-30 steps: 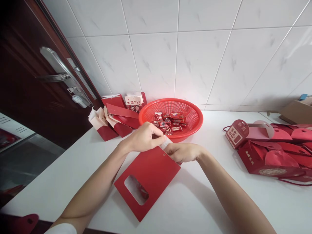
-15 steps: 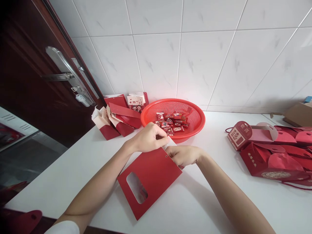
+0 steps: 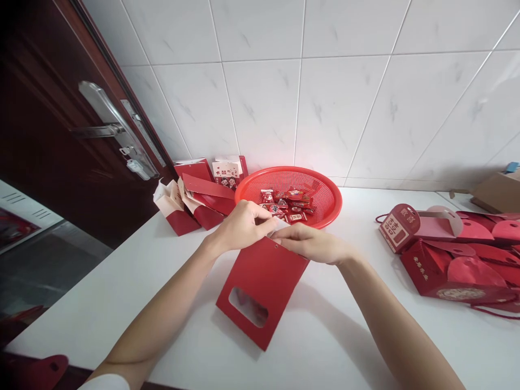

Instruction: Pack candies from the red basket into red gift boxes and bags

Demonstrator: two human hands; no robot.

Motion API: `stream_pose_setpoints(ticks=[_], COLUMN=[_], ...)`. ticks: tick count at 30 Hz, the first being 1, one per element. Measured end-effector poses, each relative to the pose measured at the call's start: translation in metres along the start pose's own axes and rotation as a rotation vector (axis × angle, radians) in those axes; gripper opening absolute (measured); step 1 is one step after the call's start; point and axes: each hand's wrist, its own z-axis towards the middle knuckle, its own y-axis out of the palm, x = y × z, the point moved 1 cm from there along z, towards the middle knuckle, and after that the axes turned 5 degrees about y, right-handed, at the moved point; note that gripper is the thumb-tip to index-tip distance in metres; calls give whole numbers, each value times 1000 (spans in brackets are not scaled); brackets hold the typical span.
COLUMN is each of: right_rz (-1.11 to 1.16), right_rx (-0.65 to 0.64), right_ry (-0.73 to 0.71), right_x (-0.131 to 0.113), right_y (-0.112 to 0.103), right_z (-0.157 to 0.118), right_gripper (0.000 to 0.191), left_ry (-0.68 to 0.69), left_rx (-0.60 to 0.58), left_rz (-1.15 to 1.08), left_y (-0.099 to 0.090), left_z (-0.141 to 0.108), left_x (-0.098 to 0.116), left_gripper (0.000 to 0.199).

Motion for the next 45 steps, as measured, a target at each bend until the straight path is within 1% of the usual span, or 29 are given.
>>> stream_pose_setpoints(ticks=[2, 4, 7, 8, 10, 12, 14, 17, 20, 23, 24, 25, 29, 32, 35, 38, 41, 43, 45], right_rz=[-33, -76, -210, -259, -351, -442, -515, -531, -484, -483, -492, -499, -502, -518, -522, -507, -514, -526, -537], right_rx=[99, 213, 447, 520, 631, 688, 674, 544, 415, 362, 350, 341, 337, 374, 395, 405, 426, 442, 454], right_ry=[-50, -83, -105, -105, -107, -98, -53, 69, 118, 120, 117, 108, 20, -13, -33, -34, -21, -11, -8], right_x=[-8, -16, -21, -22, -21, -19, -18, -17, -17, -17, -17, -17, -17, -14, -12, -11, -9, -8, -6], right_y=[-6, -11, -17, -18, -21, -24, -25, -25, -23, -21, -20, -20, -20, -22, -24, -24, -23, -23, -23], right_z=[-7, -15, -27, -31, -37, -41, -43, -42, -40, -37, -37, -37, -36, -35, -33, -30, -28, -26, -24], right_gripper=[48, 42, 32, 30, 33, 45, 61, 83, 93, 97, 95, 88, 47, 33, 27, 25, 25, 25, 25], left_ry=[-3, -15, -50, -63, -91, -125, -143, -145, -157, -171, -170, -163, -100, -49, -41, -73, -78, -68, -51], left_rx=[59, 122, 190, 194, 166, 114, 66, 6, -31, -56, -66, -76, -127, -112, -109, -165, -195, -195, -185], left_rz=[12, 68, 156, 169, 170, 162, 152, 136, 124, 93, 81, 70, 77, 149, 108, 43, 54, 69, 84], left_y=[0, -1, -3, -4, -6, -9, -12, -17, -21, -24, -25, -27, -35, -41, -41, -37, -32, -30, -28], left_z=[-1, -1, -1, -1, -2, -4, -5, -7, -9, -10, -10, -10, -12, -12, -11, -8, -7, -6, -5], left_x=[0, 0, 2, 2, 2, 2, 3, 5, 7, 8, 7, 7, 4, 3, 1, -2, -4, -6, -8], left_gripper=[39, 39, 41, 42, 41, 38, 35, 34, 32, 31, 30, 30, 20, 17, 21, 32, 39, 35, 26])
